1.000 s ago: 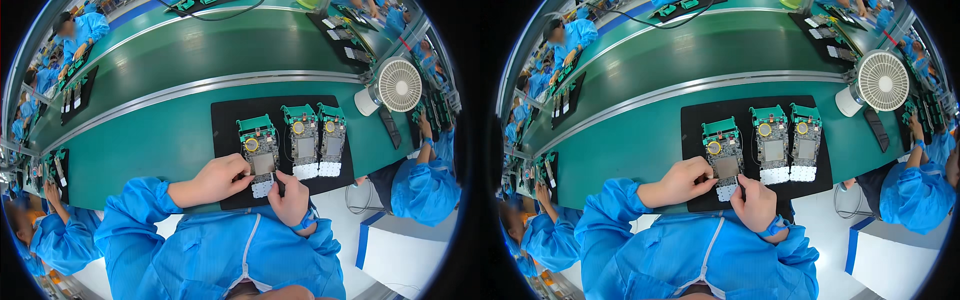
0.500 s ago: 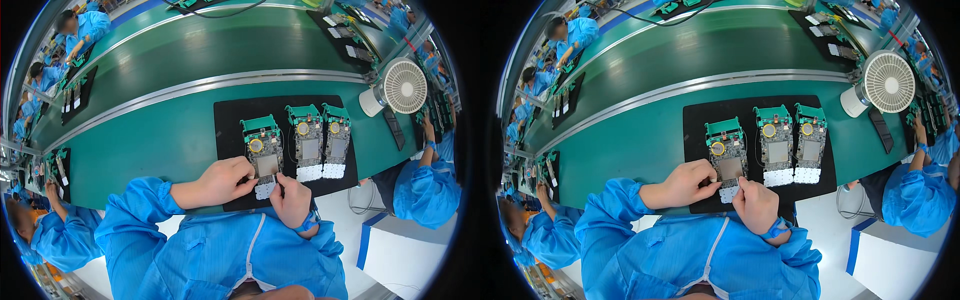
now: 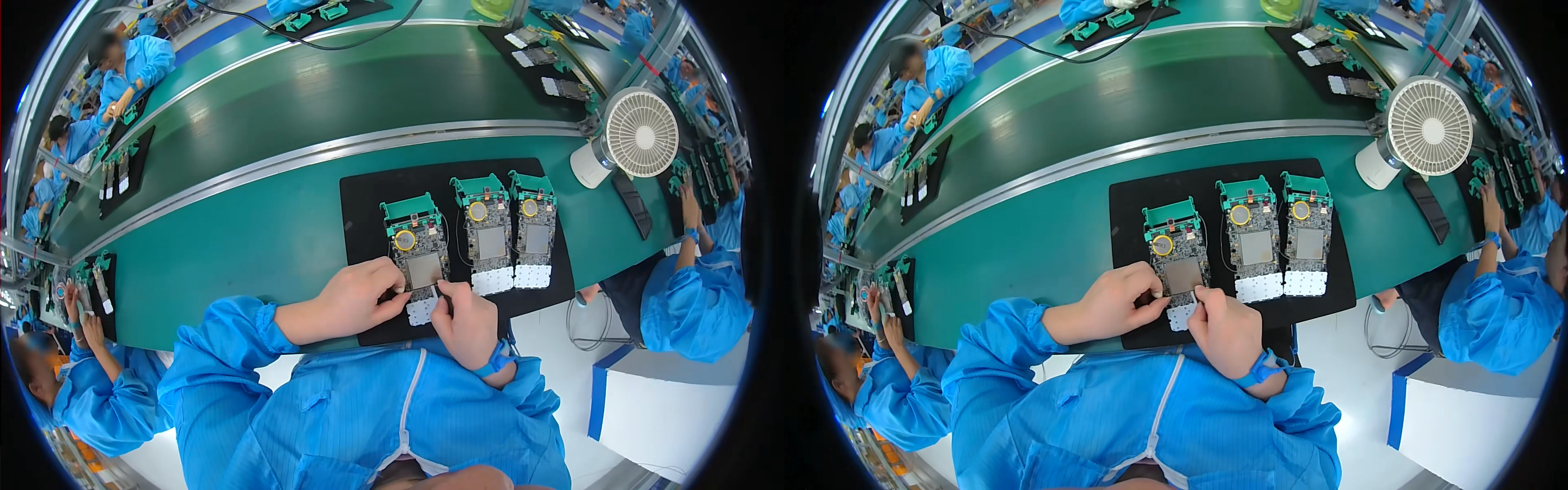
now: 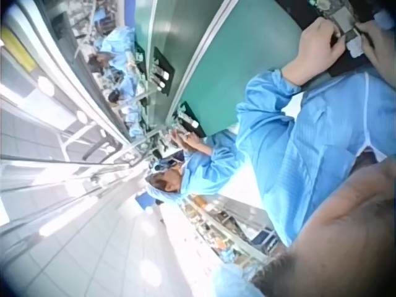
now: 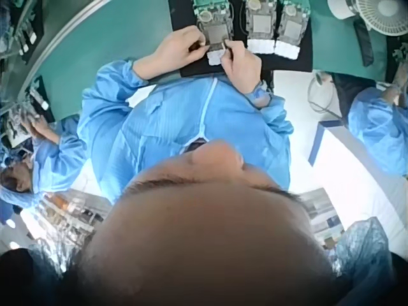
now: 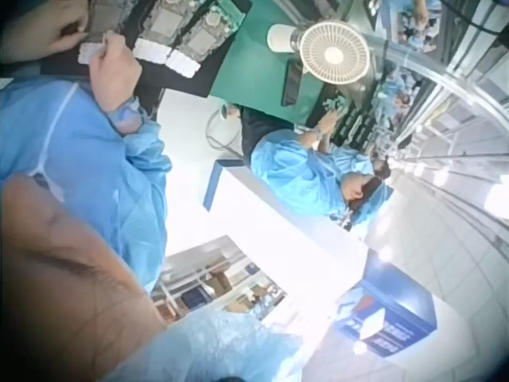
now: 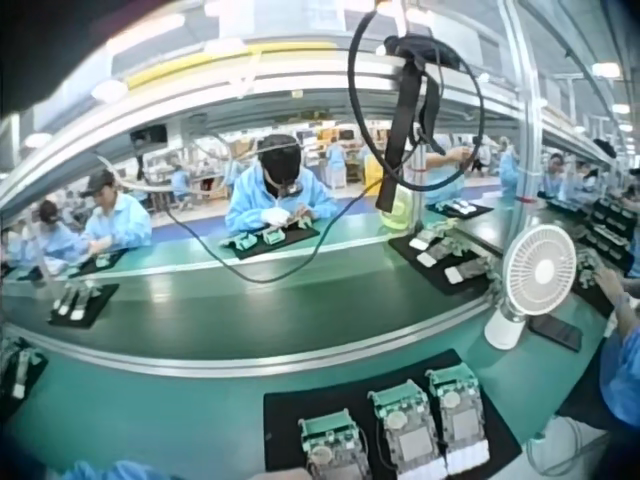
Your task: Assembling components onto printed circuit boards at a factory workstation.
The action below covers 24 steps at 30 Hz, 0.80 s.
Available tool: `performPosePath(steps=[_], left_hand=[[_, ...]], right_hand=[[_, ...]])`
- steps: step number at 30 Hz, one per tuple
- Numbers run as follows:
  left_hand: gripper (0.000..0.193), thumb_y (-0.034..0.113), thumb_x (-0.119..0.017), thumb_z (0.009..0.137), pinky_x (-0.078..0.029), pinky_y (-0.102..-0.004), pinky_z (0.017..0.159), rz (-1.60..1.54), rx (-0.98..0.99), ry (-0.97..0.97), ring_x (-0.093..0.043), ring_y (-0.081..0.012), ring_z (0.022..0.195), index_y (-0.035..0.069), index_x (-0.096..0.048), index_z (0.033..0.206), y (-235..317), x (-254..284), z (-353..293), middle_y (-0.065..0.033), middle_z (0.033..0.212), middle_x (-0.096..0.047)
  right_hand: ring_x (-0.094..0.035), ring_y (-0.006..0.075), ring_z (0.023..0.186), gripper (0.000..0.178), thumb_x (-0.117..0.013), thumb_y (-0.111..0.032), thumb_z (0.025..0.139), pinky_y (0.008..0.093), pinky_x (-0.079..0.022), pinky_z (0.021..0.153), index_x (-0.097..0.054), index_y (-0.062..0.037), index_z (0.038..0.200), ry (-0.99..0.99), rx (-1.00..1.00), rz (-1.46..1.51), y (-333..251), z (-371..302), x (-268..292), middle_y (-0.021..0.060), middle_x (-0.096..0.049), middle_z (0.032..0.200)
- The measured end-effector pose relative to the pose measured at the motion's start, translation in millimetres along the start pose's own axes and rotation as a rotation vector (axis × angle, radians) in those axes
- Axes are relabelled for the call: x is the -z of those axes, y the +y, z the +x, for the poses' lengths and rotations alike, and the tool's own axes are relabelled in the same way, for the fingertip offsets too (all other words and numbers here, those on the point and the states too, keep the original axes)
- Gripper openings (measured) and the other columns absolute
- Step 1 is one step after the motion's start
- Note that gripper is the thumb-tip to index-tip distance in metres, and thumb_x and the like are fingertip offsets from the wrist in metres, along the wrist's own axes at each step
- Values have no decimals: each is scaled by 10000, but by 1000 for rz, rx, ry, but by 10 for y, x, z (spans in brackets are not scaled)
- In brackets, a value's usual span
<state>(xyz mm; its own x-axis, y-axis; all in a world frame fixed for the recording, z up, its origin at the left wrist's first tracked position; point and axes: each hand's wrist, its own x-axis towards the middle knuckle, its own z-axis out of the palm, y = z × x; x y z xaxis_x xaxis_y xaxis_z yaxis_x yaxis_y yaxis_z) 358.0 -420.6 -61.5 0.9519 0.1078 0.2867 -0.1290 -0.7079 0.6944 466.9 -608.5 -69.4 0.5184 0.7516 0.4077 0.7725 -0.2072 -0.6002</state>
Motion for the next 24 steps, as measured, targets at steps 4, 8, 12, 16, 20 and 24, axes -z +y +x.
performPosePath(steps=[4, 8, 12, 16, 20, 24], left_hand=[[263, 143, -716, 840, -429, -320, 477, -119, 299, -5, -537, -183, 515, 56, -504, 970, 190, 63, -11, -64, 636, -504], [321, 131, -709, 852, -389, -289, 457, -349, 150, 70, -510, -143, 485, 59, -465, 1049, 150, 59, -61, -40, 595, -475], [345, 121, -722, 795, -555, -345, 630, -14, -279, 87, -672, -286, 811, 69, -522, 1072, 347, 221, 98, -138, 1223, -615], [306, -4, -637, 763, -548, -368, 718, 78, -335, 252, -642, -343, 902, 51, -536, 1047, 210, 322, 333, -152, 1235, -591], [390, -26, -586, 730, -486, -391, 853, -120, -252, 252, -570, -365, 1048, 52, -543, 1110, -4, 355, 289, -173, 1297, -527], [627, 41, -587, 654, -282, -559, 1067, 89, -387, 83, -342, -449, 1300, 45, -501, 1275, -48, 468, 318, -212, 1403, -400]], right_hand=[[-623, 117, 716, 265, -571, -54, 943, 282, -496, 615, -504, -5, 1195, 67, -264, 581, 98, -53, 107, 105, -663, 904], [-597, 153, 710, 184, -599, -19, 923, 280, -489, 647, -578, -18, 1106, 60, -168, 455, 126, -197, 224, 98, -627, 860], [-582, 279, 638, 413, -840, -346, 689, 360, -466, 518, -648, -58, 914, -110, 44, 52, -96, -258, 407, 90, -544, 737], [-574, 258, 605, 336, -836, -287, 692, 346, -460, 482, -651, -65, 863, -70, 65, -80, -222, -279, 336, 78, -533, 704], [-558, 228, 554, 228, -806, -193, 708, 329, -443, 446, -648, -64, 811, -6, 77, -141, -275, -343, 256, 67, -519, 666], [-568, 234, 569, 249, -815, -200, 708, 326, -448, 457, -649, -64, 834, -84, 114, -145, -326, -277, 306, 76, -527, 676]])
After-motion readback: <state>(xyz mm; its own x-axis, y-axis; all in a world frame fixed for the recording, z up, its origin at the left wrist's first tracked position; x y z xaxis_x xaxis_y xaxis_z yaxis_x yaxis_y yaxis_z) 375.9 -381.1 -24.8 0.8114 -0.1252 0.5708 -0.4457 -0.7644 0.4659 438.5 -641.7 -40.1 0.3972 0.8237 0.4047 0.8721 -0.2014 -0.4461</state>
